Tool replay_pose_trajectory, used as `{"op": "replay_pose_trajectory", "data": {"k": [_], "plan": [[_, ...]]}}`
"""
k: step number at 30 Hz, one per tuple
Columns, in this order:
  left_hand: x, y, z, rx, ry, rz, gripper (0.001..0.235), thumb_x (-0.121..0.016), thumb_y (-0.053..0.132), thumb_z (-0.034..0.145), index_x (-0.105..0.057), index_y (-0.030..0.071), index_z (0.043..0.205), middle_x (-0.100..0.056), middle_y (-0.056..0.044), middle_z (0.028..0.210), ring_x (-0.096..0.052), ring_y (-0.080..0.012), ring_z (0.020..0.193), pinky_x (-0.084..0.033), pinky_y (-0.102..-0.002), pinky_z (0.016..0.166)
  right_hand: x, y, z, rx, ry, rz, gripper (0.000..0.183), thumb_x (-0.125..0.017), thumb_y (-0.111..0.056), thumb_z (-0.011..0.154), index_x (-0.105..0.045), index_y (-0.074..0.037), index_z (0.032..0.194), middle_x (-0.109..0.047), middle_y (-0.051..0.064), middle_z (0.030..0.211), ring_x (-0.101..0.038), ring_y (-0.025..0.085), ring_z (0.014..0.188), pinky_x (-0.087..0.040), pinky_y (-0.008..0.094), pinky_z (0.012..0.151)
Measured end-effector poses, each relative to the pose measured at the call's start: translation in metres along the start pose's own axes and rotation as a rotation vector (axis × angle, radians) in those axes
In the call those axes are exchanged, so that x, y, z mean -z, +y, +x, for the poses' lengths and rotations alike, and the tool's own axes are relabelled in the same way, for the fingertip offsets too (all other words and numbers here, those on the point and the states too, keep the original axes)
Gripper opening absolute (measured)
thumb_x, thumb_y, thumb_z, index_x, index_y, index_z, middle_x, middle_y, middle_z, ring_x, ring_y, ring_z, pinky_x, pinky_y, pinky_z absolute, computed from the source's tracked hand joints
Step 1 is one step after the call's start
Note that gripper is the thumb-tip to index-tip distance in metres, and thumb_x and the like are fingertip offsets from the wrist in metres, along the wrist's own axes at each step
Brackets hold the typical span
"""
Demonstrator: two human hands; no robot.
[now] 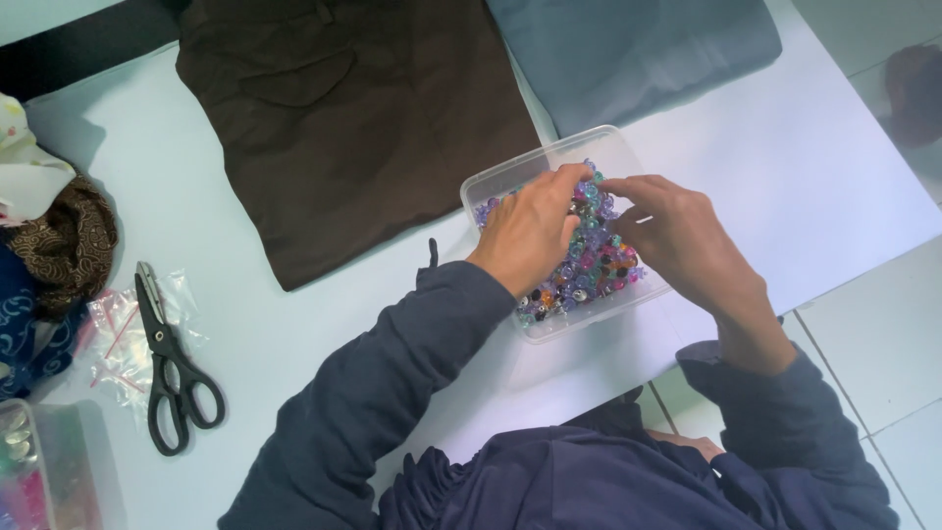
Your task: Picking small decorative beads from a container and placing them into a small zip-lock plastic bag before sealing it.
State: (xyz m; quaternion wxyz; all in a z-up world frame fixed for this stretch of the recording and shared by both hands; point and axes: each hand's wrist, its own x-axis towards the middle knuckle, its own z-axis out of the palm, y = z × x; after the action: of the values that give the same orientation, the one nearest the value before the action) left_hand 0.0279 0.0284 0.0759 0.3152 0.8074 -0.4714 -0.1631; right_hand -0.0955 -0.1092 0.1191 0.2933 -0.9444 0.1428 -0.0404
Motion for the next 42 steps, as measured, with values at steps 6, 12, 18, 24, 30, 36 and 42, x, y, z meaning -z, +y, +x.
{"op": "replay_pose_trajectory", "data": {"k": [6,12,18,24,30,36,42], "plan": [[0.009,0.001,-0.012,-0.134,0.159,0.291,0.016,-0.072,0.002,0.085,-0.074,0.011,0.098,-0.068,-0.01,0.087,-0.069,-0.0262,0.086,-0.049,-0.038,0.075,-0.004,0.015,-0.008,-0.018,-0.006,-0.078,0.025,-0.068,0.007,0.092,-0.074,0.0,0.116,-0.07,0.023,0.115,-0.075,0.038,0.093,-0.065,0.045,0.071],[-0.021,-0.014,-0.013,0.013,0.073,0.418,0.024,-0.067,-0.009,0.081,-0.059,-0.007,0.104,-0.061,-0.02,0.09,-0.069,-0.0378,0.087,-0.058,-0.043,0.074,-0.038,0.028,0.009,-0.078,-0.127,-0.224,0.048,-0.059,0.008,0.094,-0.062,-0.009,0.139,-0.06,0.019,0.134,-0.073,0.039,0.102,-0.067,0.048,0.075],[-0.041,-0.042,0.003,0.011,-0.051,0.228,0.037,-0.063,-0.014,0.08,-0.052,-0.015,0.116,-0.056,-0.027,0.097,-0.068,-0.0478,0.09,-0.06,-0.055,0.071,-0.049,0.023,0.018,-0.024,-0.159,-0.36,0.054,-0.056,0.015,0.089,-0.066,-0.01,0.135,-0.068,0.016,0.122,-0.073,0.033,0.108,-0.066,0.037,0.075],[-0.054,-0.055,-0.004,-0.036,-0.206,0.093,0.042,-0.058,-0.009,0.084,-0.057,-0.006,0.126,-0.064,-0.024,0.1,-0.072,-0.0455,0.095,-0.061,-0.054,0.08,-0.044,0.022,0.008,-0.1,-0.347,-0.411,0.064,-0.065,0.019,0.079,-0.064,-0.008,0.138,-0.066,0.019,0.132,-0.069,0.034,0.119,-0.066,0.036,0.084],[-0.015,-0.018,-0.023,-0.077,0.063,0.464,0.024,-0.076,-0.001,0.077,-0.068,-0.001,0.1,-0.061,-0.018,0.091,-0.062,-0.0333,0.088,-0.046,-0.042,0.069,-0.029,0.003,-0.011,-0.003,-0.12,-0.421,0.03,-0.067,-0.002,0.093,-0.072,-0.011,0.122,-0.067,0.012,0.123,-0.068,0.028,0.111,-0.062,0.036,0.078],[-0.023,-0.001,-0.034,-0.071,0.034,0.43,0.008,-0.077,0.001,0.075,-0.072,0.0,0.081,-0.057,-0.016,0.09,-0.053,-0.0268,0.088,-0.038,-0.039,0.069,-0.055,0.026,-0.012,0.147,-0.106,-0.469,0.016,-0.079,-0.02,0.087,-0.076,-0.018,0.103,-0.064,0.003,0.112,-0.063,0.024,0.105,-0.054,0.036,0.078],[-0.041,-0.011,-0.033,-0.085,0.078,0.37,0.006,-0.076,0.0,0.074,-0.07,-0.001,0.075,-0.057,-0.019,0.096,-0.053,-0.0302,0.091,-0.039,-0.04,0.07,-0.061,0.021,-0.007,0.081,-0.198,-0.564,0.01,-0.078,-0.022,0.087,-0.077,-0.022,0.097,-0.066,-0.002,0.111,-0.064,0.017,0.106,-0.051,0.03,0.077]]}}
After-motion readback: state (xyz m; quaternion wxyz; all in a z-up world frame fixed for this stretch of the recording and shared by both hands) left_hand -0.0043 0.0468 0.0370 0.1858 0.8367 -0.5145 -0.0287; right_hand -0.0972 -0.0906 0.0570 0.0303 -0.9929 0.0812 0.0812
